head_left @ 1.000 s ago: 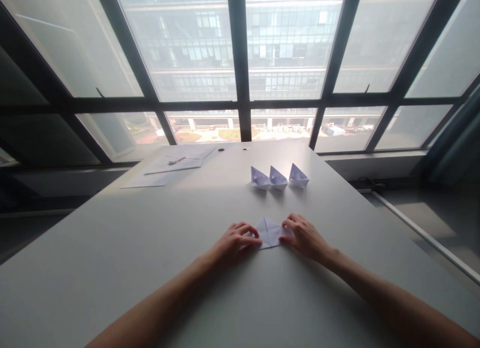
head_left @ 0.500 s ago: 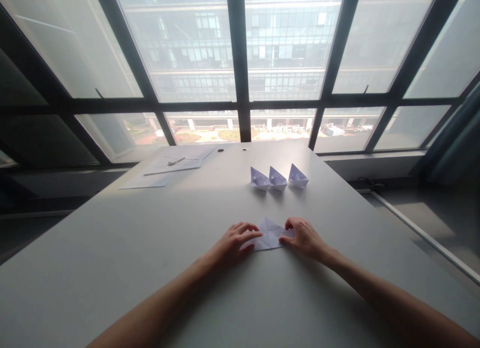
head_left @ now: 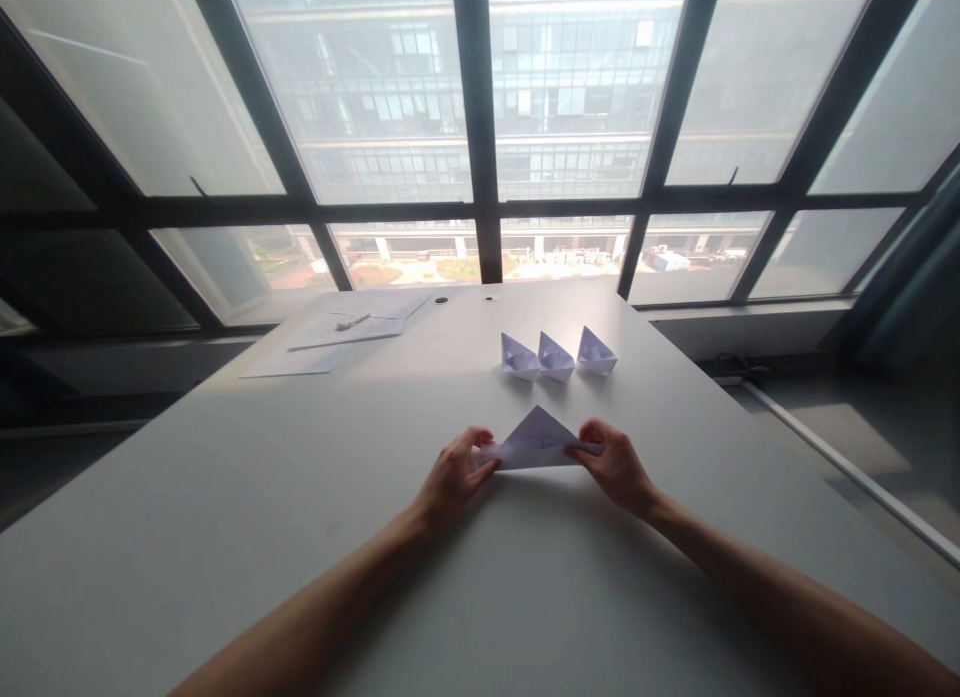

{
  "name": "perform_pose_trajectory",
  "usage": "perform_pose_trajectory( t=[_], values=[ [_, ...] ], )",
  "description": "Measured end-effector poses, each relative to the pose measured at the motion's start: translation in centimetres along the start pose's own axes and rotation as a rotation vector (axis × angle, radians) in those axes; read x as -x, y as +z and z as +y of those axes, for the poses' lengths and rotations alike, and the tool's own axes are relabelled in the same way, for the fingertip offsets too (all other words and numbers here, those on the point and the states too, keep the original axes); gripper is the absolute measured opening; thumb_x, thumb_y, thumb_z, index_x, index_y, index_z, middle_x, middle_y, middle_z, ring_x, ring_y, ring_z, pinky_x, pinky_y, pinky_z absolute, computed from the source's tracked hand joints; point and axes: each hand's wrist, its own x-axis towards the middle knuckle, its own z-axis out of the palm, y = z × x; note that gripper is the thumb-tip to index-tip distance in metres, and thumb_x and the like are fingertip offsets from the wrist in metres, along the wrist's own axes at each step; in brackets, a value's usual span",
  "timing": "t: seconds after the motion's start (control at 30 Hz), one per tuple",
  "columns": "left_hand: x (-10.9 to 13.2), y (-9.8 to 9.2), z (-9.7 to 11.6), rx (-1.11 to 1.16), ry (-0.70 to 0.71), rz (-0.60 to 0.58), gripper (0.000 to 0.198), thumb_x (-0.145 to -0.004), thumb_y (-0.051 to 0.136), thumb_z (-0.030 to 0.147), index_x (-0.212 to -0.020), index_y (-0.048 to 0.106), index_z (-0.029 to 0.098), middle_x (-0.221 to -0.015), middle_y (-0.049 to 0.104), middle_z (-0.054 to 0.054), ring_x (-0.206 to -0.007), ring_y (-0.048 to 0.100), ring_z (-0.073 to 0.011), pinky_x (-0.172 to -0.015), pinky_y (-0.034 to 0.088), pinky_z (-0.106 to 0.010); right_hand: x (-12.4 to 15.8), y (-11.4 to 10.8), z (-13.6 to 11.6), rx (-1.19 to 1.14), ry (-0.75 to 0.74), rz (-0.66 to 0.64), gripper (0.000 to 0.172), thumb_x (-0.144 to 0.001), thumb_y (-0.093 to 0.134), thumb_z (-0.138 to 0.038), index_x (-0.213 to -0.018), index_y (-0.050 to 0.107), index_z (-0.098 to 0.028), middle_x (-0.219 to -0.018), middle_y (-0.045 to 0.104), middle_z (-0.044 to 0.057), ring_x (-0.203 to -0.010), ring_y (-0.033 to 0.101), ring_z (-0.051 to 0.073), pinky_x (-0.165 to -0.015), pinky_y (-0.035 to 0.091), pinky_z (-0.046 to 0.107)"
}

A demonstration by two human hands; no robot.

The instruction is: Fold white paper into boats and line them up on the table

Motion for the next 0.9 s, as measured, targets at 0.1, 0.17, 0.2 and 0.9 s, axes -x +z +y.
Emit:
perform_pose_trajectory(
  t=[0.1, 0.17, 0.2, 0.9],
  values=[
    [0.0, -0.3, 0.4, -0.006, 0.005, 0.012, 0.014, -0.089, 0.067, 0.03, -0.097, 0.062, 0.02, -0.094, 0.067, -0.002, -0.084, 0.064, -0.0198, -0.078, 0.051, -0.031, 0.0, 0.0, 0.1, 0.01, 0.001, 0.007, 0.028, -0.08, 0.071, -0.043, -0.075, 0.055, -0.021, -0.071, 0.06, -0.001, -0.07, 0.057, 0.019, -0.065, 0.044, 0.03],
    [0.1, -0.4, 0.8, 0.004, 0.049, 0.004, 0.008, -0.09, 0.065, 0.027, -0.089, 0.062, 0.02, -0.091, 0.065, -0.003, -0.084, 0.062, -0.0194, -0.079, 0.05, -0.031, 0.1, 0.1, 0.1, 0.008, -0.001, 0.007, 0.028, -0.08, 0.072, -0.043, -0.075, 0.055, -0.021, -0.071, 0.06, -0.001, -0.069, 0.057, 0.019, -0.065, 0.044, 0.029],
    [0.1, -0.4, 1.0, 0.015, 0.073, 0.0, 0.007, -0.09, 0.064, 0.025, -0.086, 0.061, 0.02, -0.092, 0.065, -0.003, -0.085, 0.062, -0.0195, -0.08, 0.05, -0.031, 0.1, 0.1, 0.1, 0.005, -0.002, 0.006, 0.028, -0.08, 0.072, -0.042, -0.075, 0.055, -0.021, -0.07, 0.059, -0.001, -0.069, 0.057, 0.019, -0.065, 0.044, 0.029],
    [0.2, -0.1, 0.8, 0.075, 0.075, -0.034, 0.007, -0.093, 0.056, 0.017, -0.096, 0.062, 0.02, -0.093, 0.064, -0.003, -0.083, 0.064, -0.0171, -0.076, 0.053, -0.029, 0.2, 0.5, 0.8, 0.014, -0.03, -0.026, 0.029, -0.082, 0.071, -0.044, -0.076, 0.054, -0.021, -0.072, 0.058, -0.001, -0.07, 0.055, 0.019, -0.066, 0.043, 0.029]
  ],
)
